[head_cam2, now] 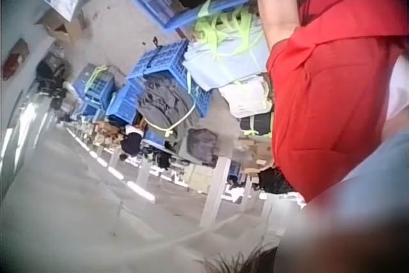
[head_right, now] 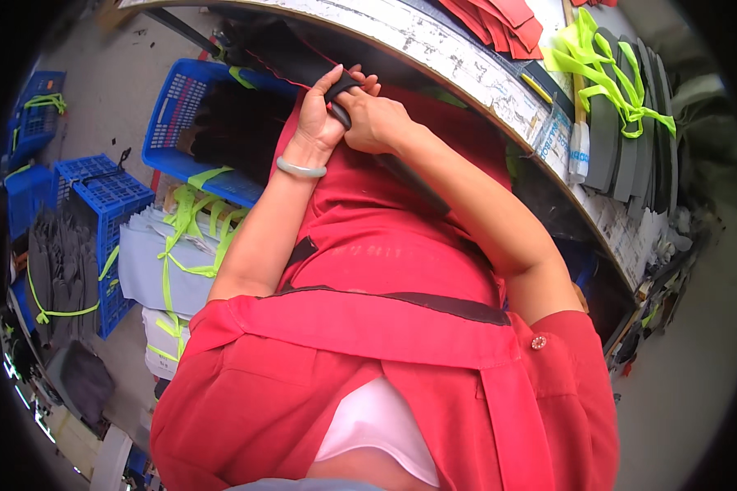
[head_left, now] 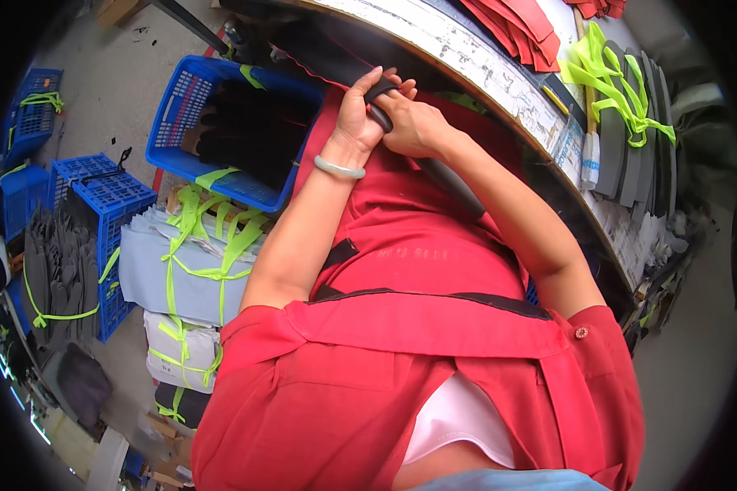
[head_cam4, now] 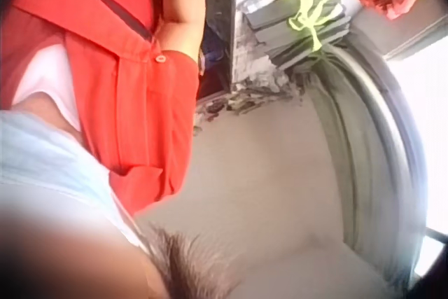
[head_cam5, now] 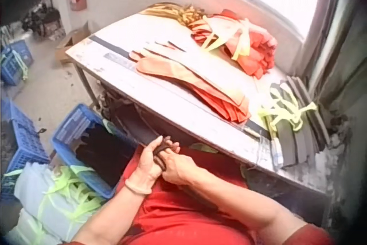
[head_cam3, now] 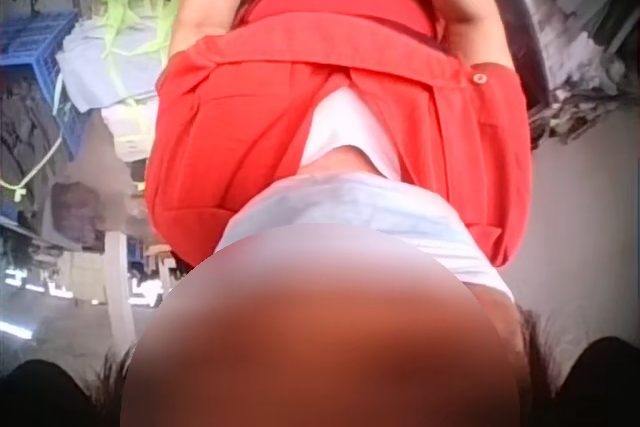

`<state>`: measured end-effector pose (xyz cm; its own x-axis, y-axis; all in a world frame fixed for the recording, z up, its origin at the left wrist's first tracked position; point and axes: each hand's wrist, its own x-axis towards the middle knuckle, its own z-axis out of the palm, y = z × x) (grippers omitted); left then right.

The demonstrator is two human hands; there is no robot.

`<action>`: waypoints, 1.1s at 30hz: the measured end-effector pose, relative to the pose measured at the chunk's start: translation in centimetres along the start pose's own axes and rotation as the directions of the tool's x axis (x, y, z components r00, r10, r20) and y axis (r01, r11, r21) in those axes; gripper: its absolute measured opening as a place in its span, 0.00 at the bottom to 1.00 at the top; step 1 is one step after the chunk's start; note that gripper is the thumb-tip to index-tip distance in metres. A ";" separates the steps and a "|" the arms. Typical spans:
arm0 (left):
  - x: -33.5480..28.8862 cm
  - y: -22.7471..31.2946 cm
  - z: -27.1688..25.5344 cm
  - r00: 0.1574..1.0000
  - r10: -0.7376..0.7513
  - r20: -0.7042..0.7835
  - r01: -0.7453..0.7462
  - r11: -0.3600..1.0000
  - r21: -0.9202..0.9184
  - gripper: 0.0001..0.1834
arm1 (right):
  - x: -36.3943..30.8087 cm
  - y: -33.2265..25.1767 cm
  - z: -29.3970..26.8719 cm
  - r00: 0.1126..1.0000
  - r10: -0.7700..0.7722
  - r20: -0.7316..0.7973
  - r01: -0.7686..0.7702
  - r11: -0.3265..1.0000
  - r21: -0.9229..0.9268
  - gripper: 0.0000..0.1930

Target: Hand-sewing a black padded strap component in a manufacturing facility.

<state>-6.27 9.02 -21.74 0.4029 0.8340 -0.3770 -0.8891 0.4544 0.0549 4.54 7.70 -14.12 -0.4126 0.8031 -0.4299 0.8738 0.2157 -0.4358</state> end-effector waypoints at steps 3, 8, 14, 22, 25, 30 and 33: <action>-1.1 -0.6 0.7 0.998 0.035 -0.043 -0.034 0.999 0.027 0.11 | -4.0 0.4 1.0 0.995 -0.042 -0.093 0.046 0.998 0.042 0.22; 0.7 0.0 -0.7 1.000 -0.019 0.012 0.021 0.990 -0.142 0.07 | -0.3 0.1 -0.3 0.998 0.053 0.029 -0.053 0.999 -0.004 0.19; -0.1 0.1 -0.7 0.997 -0.008 0.075 0.014 0.997 -0.081 0.10 | -5.7 0.2 1.3 0.980 -0.069 -0.187 0.090 0.991 0.104 0.28; -1.2 0.0 2.2 0.999 0.032 -0.027 -0.033 0.999 -0.020 0.07 | -3.0 0.0 0.7 0.995 0.001 -0.103 0.000 1.000 0.017 0.27; -0.9 0.1 1.1 0.996 0.076 -0.047 -0.074 0.997 0.031 0.07 | -5.3 -0.6 0.8 0.989 -0.039 -0.146 0.031 0.998 -0.061 0.25; 0.6 0.7 0.0 0.999 0.032 -0.012 -0.033 0.995 -0.094 0.06 | 0.2 -0.3 1.1 0.994 -0.041 -0.098 0.025 0.986 -0.164 0.21; 0.1 0.3 -0.6 0.999 -0.013 0.037 0.015 0.997 -0.073 0.08 | -3.2 -0.3 0.9 0.991 -0.073 -0.116 0.071 0.997 -0.022 0.24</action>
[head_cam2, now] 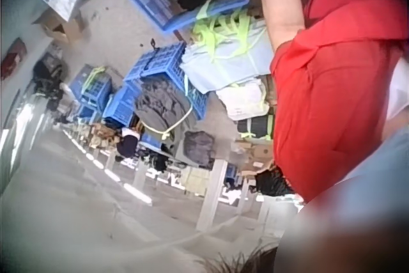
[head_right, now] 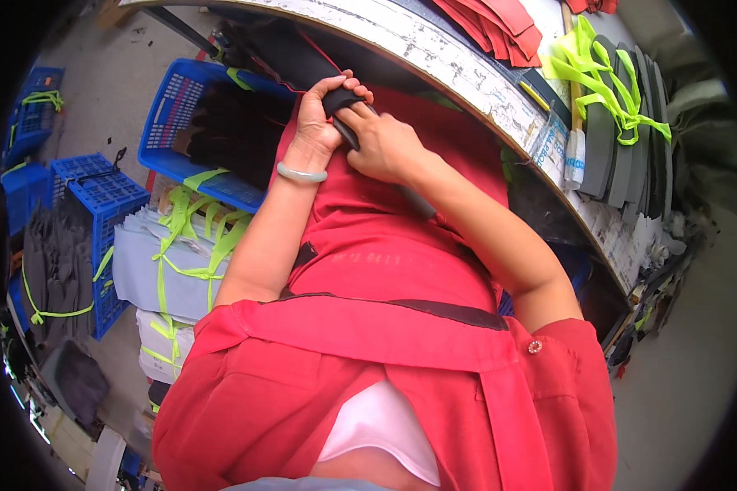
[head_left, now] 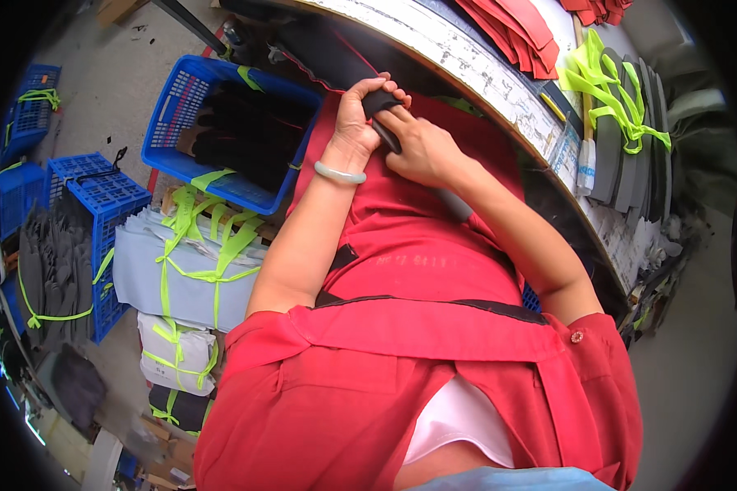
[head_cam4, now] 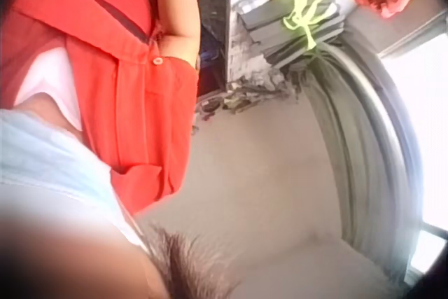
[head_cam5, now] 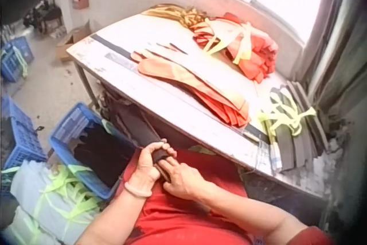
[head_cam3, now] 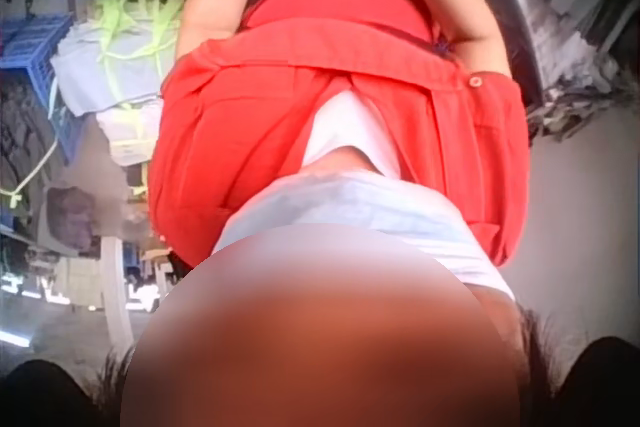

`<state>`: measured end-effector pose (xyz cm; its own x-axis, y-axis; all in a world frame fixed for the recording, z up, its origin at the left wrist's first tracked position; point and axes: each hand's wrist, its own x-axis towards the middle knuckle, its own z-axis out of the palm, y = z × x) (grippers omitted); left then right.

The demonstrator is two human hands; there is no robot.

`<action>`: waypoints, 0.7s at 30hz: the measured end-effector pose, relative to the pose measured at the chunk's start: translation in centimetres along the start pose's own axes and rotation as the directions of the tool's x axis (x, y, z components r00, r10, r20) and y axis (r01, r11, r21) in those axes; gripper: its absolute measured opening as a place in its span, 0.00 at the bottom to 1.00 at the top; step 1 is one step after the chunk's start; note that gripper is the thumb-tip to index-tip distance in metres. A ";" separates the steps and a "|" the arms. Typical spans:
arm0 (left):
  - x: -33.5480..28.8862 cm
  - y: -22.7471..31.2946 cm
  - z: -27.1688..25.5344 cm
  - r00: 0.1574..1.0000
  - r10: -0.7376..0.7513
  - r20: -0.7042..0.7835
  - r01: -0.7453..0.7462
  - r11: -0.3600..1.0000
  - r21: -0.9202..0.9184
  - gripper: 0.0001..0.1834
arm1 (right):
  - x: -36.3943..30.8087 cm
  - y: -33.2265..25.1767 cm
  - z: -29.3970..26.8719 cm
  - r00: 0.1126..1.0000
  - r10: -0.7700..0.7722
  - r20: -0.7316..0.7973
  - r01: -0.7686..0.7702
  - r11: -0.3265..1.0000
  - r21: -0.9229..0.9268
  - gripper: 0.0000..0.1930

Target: Hand-sewing a black padded strap component in a manufacturing facility.

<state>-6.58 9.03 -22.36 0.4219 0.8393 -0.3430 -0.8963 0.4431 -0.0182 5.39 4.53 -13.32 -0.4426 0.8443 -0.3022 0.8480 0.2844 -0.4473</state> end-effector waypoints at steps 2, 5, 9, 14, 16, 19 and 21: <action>-0.1 -0.3 0.2 1.000 0.010 -0.022 -0.010 1.000 -0.007 0.09 | -0.2 0.2 -0.2 1.000 0.009 -0.016 -0.009 1.000 0.005 0.25; 0.4 -0.6 0.4 0.998 0.055 0.028 -0.057 0.995 0.084 0.11 | 2.0 0.3 0.1 0.998 0.056 0.017 -0.055 0.998 -0.032 0.23; -0.8 -1.1 2.4 0.995 0.058 -0.083 -0.048 0.992 0.120 0.11 | 2.1 1.3 -0.2 0.997 0.064 0.053 -0.062 0.997 -0.037 0.23; 0.0 -0.9 0.5 0.997 0.080 0.006 -0.080 0.992 0.099 0.07 | 0.6 0.6 0.1 0.999 0.045 0.026 -0.044 0.998 -0.046 0.19; 0.7 -0.4 0.8 0.998 0.042 -0.040 -0.041 0.998 0.042 0.06 | 3.5 0.7 0.2 0.999 0.033 -0.003 -0.033 0.997 -0.066 0.15; 0.5 -0.1 0.6 1.000 -0.005 -0.020 0.007 0.997 0.079 0.06 | 2.6 0.9 -0.1 0.997 0.032 0.074 -0.033 0.999 0.009 0.19; -0.2 0.3 -0.1 0.999 -0.014 0.029 0.016 0.998 -0.055 0.08 | -1.7 0.5 0.0 0.994 -0.096 -0.059 0.098 0.995 0.036 0.32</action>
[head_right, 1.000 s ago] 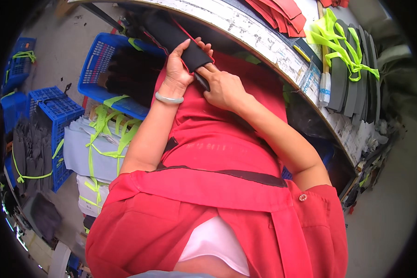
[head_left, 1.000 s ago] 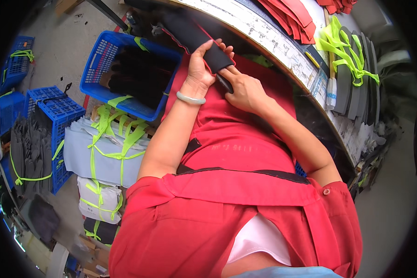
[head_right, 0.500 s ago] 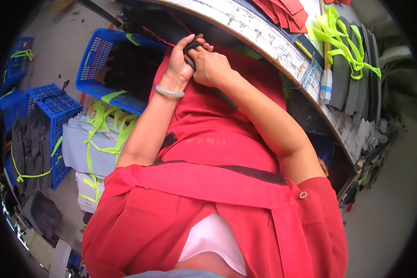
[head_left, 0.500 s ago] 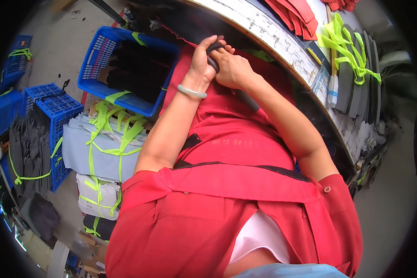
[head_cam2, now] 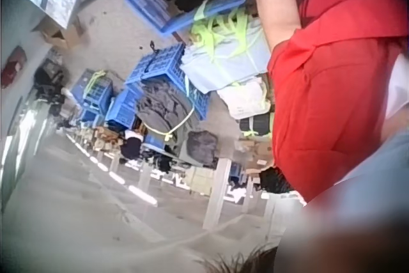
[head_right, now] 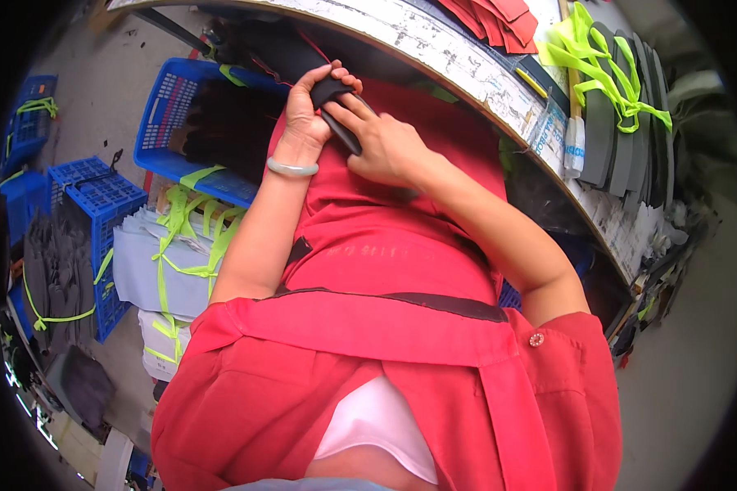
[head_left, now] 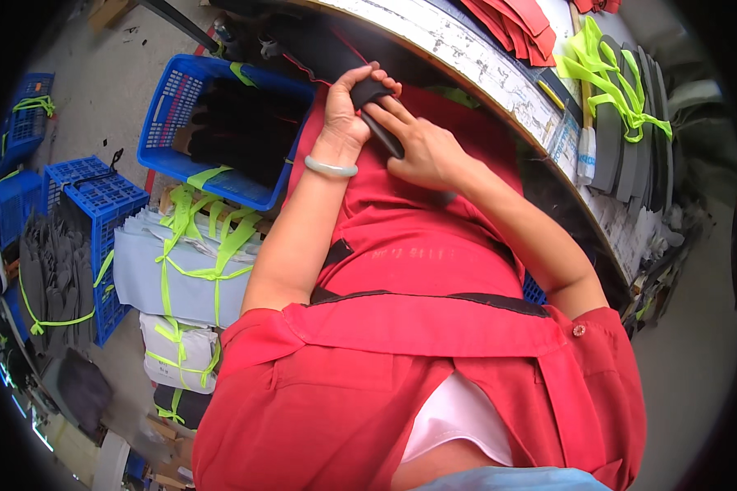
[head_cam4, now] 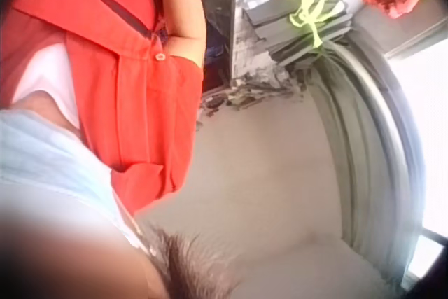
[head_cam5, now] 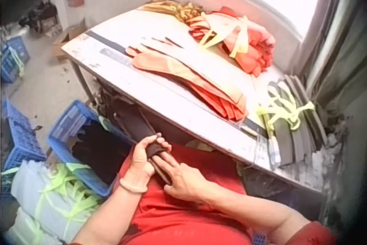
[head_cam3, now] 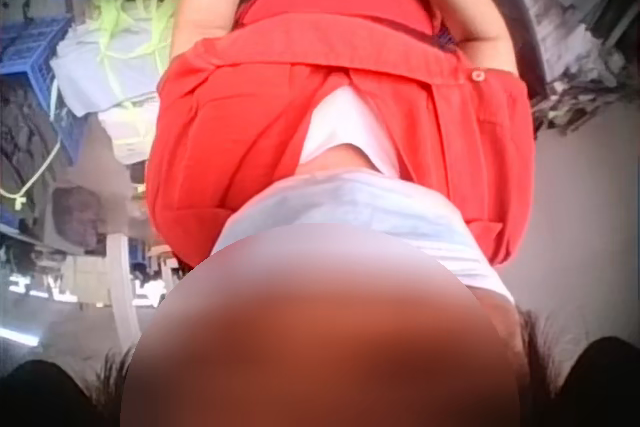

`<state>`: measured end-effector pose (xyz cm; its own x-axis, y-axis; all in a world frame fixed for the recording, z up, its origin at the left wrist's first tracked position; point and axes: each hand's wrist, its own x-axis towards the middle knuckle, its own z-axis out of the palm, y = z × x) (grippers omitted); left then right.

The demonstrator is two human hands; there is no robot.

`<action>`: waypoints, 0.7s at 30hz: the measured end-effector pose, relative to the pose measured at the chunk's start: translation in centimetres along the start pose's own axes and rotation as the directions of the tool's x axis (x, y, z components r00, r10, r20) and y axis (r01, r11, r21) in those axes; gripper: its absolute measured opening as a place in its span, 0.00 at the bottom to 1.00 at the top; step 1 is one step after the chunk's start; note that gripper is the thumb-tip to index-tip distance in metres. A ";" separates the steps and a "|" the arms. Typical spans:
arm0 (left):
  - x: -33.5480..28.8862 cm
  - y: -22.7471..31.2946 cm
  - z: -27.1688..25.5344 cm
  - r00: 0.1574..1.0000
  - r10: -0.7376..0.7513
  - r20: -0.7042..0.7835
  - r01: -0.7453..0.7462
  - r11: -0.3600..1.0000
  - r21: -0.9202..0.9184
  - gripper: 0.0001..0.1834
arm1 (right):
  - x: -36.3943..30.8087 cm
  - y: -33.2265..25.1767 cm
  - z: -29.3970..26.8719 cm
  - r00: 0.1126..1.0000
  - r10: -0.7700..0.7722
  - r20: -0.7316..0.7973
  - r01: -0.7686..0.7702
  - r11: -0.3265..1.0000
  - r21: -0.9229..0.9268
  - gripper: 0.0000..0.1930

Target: Hand-sewing a black padded strap component in a manufacturing facility.

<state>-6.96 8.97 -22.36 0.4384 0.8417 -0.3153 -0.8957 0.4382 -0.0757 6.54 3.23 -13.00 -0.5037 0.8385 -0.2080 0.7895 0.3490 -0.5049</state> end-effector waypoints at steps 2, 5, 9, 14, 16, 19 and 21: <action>0.4 -0.5 -0.3 0.998 0.046 0.048 -0.051 0.994 0.098 0.10 | -0.4 -0.1 -0.1 0.998 0.067 -0.003 -0.067 0.997 0.031 0.32; 1.0 -0.8 0.2 0.998 0.054 0.034 -0.057 0.992 0.111 0.09 | 3.2 0.8 0.5 0.993 0.115 0.018 -0.113 0.991 -0.067 0.30; -0.7 -1.5 2.0 0.996 0.026 -0.091 -0.011 0.986 0.164 0.10 | 2.4 0.6 -0.7 0.993 0.097 0.068 -0.095 0.995 -0.034 0.30; 0.1 -1.1 0.9 0.994 0.106 -0.040 -0.094 0.971 0.221 0.05 | 1.2 0.9 0.3 0.995 0.093 0.024 -0.091 0.993 -0.071 0.27; 0.9 -0.7 -0.1 0.996 0.068 -0.050 -0.063 0.993 0.104 0.04 | 5.1 0.7 0.6 0.970 0.183 0.161 -0.155 0.973 -0.171 0.25; 0.6 -0.4 0.0 0.997 0.025 -0.073 -0.018 0.996 0.091 0.07 | 4.2 0.4 0.2 0.971 0.161 0.175 -0.140 0.982 -0.128 0.25; -0.2 -0.9 -0.1 0.995 0.015 -0.096 -0.006 0.996 0.090 0.10 | 0.3 -0.2 0.3 0.998 0.056 0.003 -0.055 0.995 -0.077 0.27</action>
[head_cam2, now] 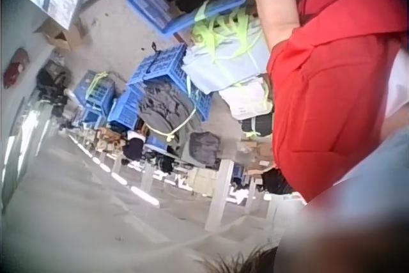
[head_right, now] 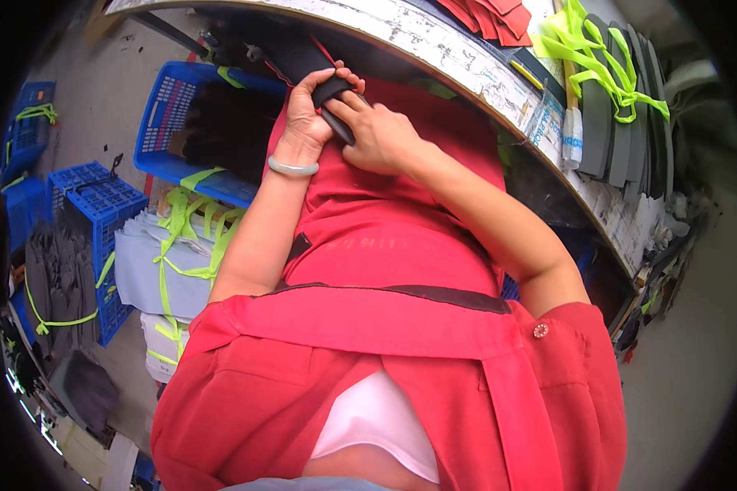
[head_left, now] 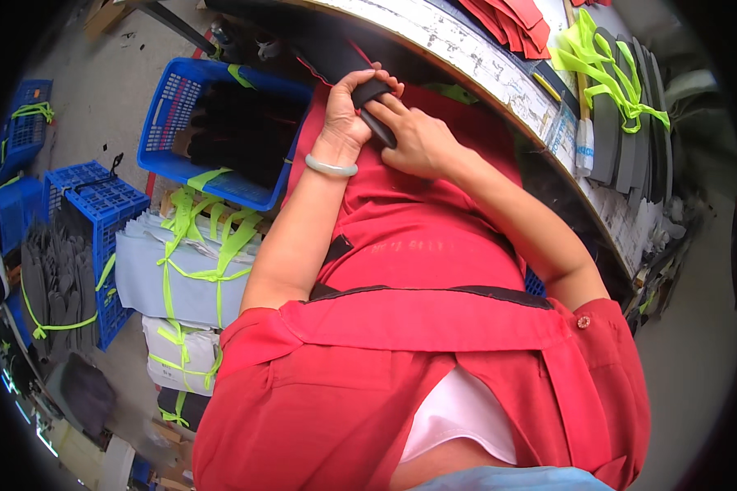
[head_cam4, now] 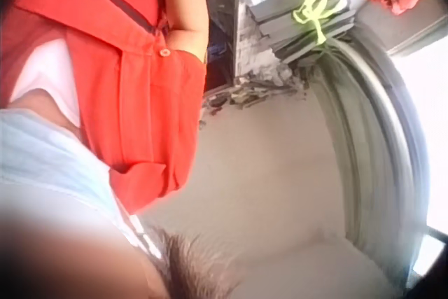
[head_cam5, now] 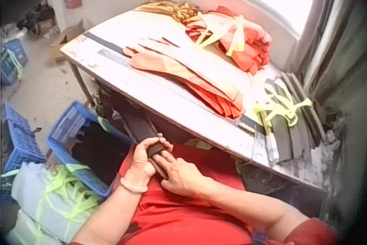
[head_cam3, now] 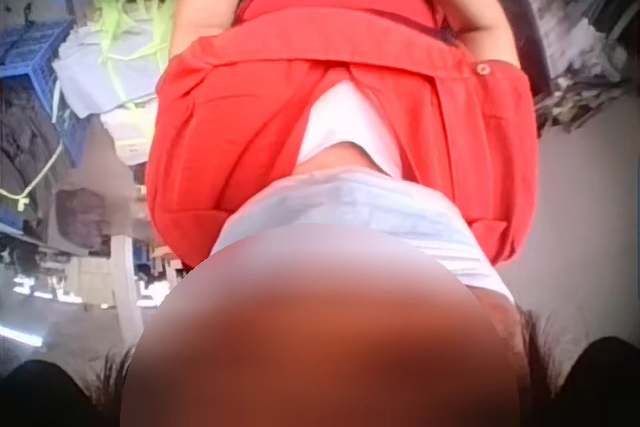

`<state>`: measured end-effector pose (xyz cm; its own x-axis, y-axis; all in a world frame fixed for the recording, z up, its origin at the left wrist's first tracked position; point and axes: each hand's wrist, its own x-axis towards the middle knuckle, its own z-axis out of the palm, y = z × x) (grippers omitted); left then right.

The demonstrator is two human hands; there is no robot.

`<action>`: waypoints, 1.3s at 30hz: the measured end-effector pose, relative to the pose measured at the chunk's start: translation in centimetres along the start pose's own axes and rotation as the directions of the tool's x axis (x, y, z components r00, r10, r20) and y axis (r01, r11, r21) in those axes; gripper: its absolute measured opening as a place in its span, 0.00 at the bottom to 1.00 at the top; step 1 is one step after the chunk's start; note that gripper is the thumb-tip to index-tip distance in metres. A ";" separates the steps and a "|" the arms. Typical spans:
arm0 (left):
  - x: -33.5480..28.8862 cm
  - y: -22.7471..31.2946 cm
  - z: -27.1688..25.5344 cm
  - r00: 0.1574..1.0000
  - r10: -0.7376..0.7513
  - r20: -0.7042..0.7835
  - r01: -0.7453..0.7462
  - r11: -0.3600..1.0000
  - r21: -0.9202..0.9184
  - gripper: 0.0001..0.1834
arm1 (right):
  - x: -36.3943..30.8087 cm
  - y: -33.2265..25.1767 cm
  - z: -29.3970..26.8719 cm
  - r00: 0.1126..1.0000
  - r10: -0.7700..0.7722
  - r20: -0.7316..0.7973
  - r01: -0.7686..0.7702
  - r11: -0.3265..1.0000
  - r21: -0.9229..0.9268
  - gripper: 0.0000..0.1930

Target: Hand-sewing a black padded strap component in a manufacturing facility.

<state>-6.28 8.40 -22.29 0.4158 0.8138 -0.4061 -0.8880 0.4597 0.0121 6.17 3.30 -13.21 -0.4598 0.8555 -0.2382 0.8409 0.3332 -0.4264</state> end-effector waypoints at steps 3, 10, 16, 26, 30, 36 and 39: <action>0.6 -0.2 -0.2 0.987 0.052 0.155 -0.048 0.999 -0.024 0.09 | 0.6 0.8 0.4 0.999 0.004 -0.044 -0.002 0.999 0.052 0.29; -0.8 0.3 1.7 0.999 -0.005 0.047 0.003 0.999 0.031 0.15 | 0.7 1.2 -0.8 0.997 0.018 0.081 -0.021 0.999 0.027 0.29; 0.7 0.2 0.2 0.997 0.075 0.029 -0.076 0.997 0.031 0.07 | 4.7 0.4 0.3 0.976 0.133 0.174 -0.113 0.986 -0.120 0.19; 0.6 0.0 0.4 0.994 0.042 0.099 -0.046 0.998 0.039 0.12 | 3.0 1.1 0.6 1.000 0.018 -0.004 -0.018 1.000 -0.010 0.31; -0.9 0.0 1.8 0.998 -0.017 0.056 0.014 0.998 0.057 0.15 | 2.5 1.2 -0.8 0.996 0.007 0.085 -0.011 0.999 0.044 0.30; 0.7 0.8 -0.3 0.992 0.085 0.094 -0.092 0.993 0.075 0.09 | 2.5 0.9 1.1 0.997 0.043 0.071 -0.035 0.994 -0.100 0.24; 0.5 0.7 0.6 0.999 0.050 0.021 -0.050 0.999 -0.005 0.08 | 4.8 1.2 0.3 0.985 0.085 0.153 -0.065 0.989 -0.131 0.19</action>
<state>-6.58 9.40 -21.91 0.3752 0.8429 -0.3856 -0.9084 0.4172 0.0280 4.85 7.69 -15.08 -0.4246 0.8101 -0.4043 0.8993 0.3254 -0.2923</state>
